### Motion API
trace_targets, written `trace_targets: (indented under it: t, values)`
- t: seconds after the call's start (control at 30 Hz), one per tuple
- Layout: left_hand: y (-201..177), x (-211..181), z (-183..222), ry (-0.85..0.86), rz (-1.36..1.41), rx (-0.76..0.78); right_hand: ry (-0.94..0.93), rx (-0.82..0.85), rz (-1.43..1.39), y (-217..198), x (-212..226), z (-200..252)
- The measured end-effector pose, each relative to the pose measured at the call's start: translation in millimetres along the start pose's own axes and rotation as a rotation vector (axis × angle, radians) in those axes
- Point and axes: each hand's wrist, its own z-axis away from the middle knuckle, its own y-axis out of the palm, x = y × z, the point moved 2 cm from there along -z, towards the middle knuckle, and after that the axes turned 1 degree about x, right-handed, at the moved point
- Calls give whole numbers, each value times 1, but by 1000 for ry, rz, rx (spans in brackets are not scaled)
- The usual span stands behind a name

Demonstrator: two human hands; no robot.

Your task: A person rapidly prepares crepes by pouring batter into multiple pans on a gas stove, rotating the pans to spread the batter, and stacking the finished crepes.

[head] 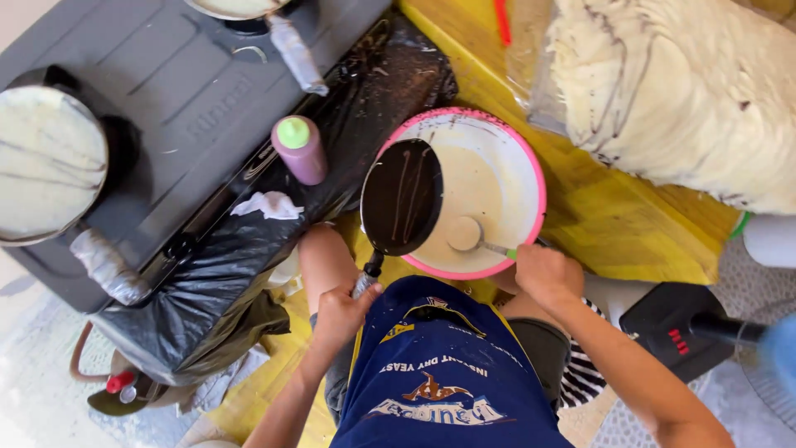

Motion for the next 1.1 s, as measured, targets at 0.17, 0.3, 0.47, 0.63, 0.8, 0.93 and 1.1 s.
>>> trace_targets:
  t: [0.17, 0.3, 0.47, 0.63, 0.8, 0.93, 1.1]
  values:
    - [-9, -10, -22, 356, -358, -268, -187, -128, 336, 33, -72, -32]
    - [-15, -42, -34, 512, -552, -348, -58, -32, 193, -57, -70, 3]
    - [-25, -99, -38, 157, -466, 117, 39, 36, 36, -129, -42, 40]
    - [12, -71, -55, -243, 266, 366, -47, -284, 33, -110, -25, 49]
    - [12, -81, -55, -255, 478, 382, -199, -757, 223, -101, -13, 41]
    - [-6, -94, -48, -237, 528, 300, -219, -890, 265, -114, -10, 33]
    - [5, -72, -35, -238, 694, 337, -201, -940, 248, -134, -7, 28]
